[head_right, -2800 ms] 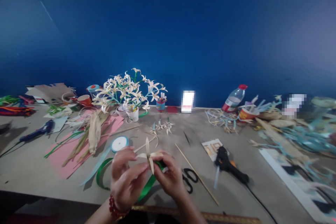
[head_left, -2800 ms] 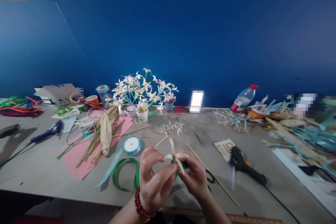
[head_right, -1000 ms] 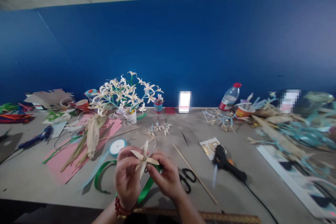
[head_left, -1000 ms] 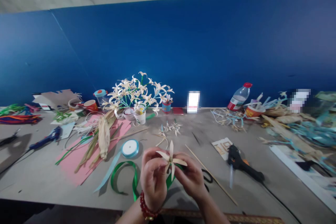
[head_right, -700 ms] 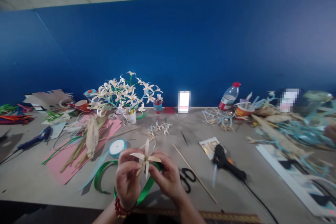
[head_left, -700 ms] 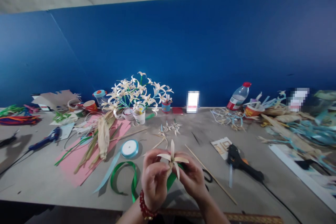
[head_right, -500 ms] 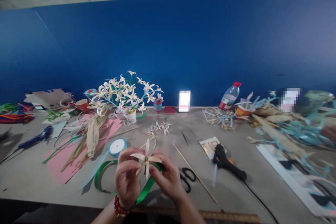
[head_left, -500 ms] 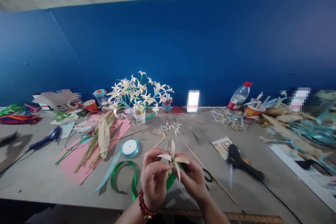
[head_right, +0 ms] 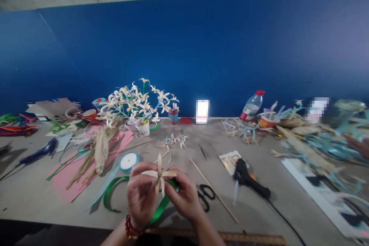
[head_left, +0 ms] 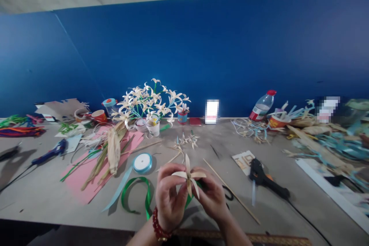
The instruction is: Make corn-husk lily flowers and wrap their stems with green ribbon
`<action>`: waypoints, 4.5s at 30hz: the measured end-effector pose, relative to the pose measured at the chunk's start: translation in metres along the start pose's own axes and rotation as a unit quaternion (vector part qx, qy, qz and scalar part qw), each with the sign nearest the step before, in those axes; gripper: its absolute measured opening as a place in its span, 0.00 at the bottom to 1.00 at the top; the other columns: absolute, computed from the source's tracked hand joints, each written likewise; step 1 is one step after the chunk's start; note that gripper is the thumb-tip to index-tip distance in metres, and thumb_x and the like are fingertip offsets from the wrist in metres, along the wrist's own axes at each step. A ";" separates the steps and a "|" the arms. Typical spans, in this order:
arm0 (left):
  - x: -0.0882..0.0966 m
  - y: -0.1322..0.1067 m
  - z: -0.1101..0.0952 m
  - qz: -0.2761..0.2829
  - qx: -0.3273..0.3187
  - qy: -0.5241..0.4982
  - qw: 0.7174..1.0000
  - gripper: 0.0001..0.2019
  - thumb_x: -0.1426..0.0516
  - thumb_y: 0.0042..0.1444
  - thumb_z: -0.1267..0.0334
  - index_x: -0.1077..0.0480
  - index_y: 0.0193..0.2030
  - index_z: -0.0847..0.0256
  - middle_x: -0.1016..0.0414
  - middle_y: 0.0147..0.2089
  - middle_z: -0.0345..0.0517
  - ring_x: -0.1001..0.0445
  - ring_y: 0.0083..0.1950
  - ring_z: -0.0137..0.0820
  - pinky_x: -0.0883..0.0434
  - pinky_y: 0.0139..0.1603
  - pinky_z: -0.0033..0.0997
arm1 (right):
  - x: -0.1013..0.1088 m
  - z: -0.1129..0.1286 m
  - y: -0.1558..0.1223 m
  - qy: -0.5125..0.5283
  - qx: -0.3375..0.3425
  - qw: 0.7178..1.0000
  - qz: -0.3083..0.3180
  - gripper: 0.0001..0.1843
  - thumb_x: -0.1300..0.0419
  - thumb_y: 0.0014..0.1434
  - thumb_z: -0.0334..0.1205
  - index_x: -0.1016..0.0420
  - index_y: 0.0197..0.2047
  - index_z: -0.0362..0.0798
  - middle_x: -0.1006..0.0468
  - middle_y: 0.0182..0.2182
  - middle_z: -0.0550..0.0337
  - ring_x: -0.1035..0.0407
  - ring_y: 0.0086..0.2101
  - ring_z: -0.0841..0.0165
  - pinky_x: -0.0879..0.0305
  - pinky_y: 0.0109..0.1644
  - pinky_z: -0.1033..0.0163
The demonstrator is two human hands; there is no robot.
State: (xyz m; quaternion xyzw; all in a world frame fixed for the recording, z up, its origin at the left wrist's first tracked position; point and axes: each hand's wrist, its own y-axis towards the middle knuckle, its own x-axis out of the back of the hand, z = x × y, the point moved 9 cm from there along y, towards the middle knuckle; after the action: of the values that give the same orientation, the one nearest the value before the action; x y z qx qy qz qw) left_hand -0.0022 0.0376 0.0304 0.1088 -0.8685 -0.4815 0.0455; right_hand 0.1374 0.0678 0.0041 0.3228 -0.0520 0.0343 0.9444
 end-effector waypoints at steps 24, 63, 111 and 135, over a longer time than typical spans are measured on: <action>-0.001 -0.009 0.013 -0.004 0.063 -0.066 0.996 0.08 0.42 0.60 0.69 0.31 0.46 0.58 0.29 0.44 0.48 0.28 0.47 0.37 0.25 0.47 0.38 | 0.002 0.011 0.001 -0.004 0.061 0.998 0.013 0.04 0.41 0.63 0.35 0.24 0.38 0.50 0.23 0.29 0.58 0.28 0.31 0.66 0.31 0.35 0.65; -0.009 -0.024 0.067 0.057 0.416 -0.266 0.868 0.03 0.34 0.54 0.64 0.22 0.31 0.59 0.27 0.34 0.43 0.29 0.41 0.33 0.33 0.45 0.29 | -0.014 -0.027 0.005 0.138 -0.231 0.960 0.077 0.12 0.32 0.55 0.46 0.25 0.29 0.46 0.28 0.23 0.63 0.36 0.25 0.72 0.39 0.28 0.68; -0.019 -0.031 0.068 -0.045 0.487 -0.404 0.773 0.06 0.29 0.45 0.63 0.21 0.28 0.59 0.26 0.38 0.44 0.27 0.39 0.28 0.28 0.43 0.26 | -0.028 -0.027 -0.001 0.205 -0.299 0.931 0.051 0.15 0.30 0.52 0.49 0.25 0.31 0.47 0.32 0.22 0.66 0.44 0.21 0.77 0.45 0.22 0.72; -0.006 -0.029 0.067 -0.053 0.446 -0.305 0.840 0.05 0.32 0.50 0.64 0.23 0.30 0.59 0.26 0.35 0.42 0.28 0.40 0.29 0.30 0.45 0.26 | -0.005 0.009 0.011 -0.033 -0.119 0.992 0.008 0.03 0.36 0.56 0.37 0.19 0.33 0.49 0.18 0.28 0.57 0.25 0.30 0.64 0.28 0.38 0.61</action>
State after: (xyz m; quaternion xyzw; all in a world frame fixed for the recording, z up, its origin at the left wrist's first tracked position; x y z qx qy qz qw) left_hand -0.0043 0.0793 -0.0291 0.0105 -0.9523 -0.0523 -0.3005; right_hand 0.1305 0.0704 0.0172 0.2088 -0.0897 0.0241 0.9735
